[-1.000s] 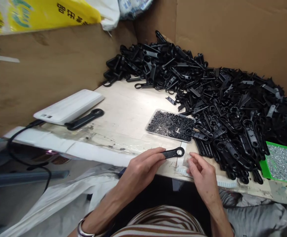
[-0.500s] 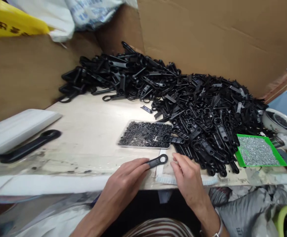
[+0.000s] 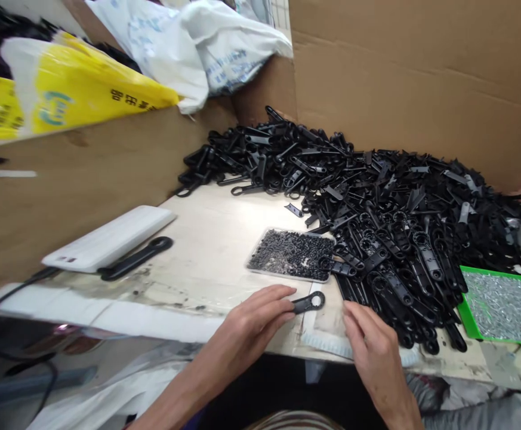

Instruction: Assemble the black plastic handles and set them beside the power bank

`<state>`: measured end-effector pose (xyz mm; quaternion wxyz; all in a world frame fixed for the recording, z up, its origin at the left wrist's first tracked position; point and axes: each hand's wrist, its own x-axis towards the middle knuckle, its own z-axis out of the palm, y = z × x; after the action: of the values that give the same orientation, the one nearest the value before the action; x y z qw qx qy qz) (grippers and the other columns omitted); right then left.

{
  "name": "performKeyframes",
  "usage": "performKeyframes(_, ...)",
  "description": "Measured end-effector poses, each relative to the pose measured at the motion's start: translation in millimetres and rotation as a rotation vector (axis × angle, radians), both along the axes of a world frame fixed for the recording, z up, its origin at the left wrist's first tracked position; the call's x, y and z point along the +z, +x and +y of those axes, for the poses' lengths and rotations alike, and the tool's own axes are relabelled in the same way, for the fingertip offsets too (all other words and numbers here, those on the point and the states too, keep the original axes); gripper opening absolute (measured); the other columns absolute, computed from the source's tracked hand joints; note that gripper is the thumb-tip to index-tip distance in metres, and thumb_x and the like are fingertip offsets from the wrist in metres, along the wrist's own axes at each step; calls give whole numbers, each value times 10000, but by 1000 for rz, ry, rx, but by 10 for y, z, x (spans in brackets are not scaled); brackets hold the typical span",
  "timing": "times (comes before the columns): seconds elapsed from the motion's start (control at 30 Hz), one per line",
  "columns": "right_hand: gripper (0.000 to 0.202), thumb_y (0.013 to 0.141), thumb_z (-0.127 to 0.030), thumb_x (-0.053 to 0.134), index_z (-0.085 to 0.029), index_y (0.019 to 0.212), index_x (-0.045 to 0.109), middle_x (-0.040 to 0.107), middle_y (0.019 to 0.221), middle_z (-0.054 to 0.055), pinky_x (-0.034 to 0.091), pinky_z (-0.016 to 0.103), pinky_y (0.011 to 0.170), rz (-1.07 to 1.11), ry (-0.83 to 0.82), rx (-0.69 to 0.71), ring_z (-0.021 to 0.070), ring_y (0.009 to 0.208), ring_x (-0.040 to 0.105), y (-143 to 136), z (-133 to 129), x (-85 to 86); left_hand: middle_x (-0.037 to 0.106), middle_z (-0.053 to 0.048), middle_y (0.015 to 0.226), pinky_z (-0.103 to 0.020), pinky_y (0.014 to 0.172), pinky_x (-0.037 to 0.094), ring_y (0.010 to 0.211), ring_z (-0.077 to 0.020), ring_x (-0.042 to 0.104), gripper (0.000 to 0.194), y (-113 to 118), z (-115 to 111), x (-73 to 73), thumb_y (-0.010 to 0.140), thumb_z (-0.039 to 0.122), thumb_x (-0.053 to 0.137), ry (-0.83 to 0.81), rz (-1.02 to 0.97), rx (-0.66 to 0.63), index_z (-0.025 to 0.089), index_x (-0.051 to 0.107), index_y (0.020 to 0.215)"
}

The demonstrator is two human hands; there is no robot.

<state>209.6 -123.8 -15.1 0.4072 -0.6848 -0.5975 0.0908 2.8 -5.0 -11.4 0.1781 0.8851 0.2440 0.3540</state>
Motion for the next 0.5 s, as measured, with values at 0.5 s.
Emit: performKeyframes(0.5,158,928,-219,569,-170,1006,698,756,854,39,593,176,732,-107,125,101,138,666,721,52,-81,-94,691,-120,1172,-366,912,499,1062,-266,646,328,-46,1331,322,908,254,468,-305,566,198,148,661,1151)
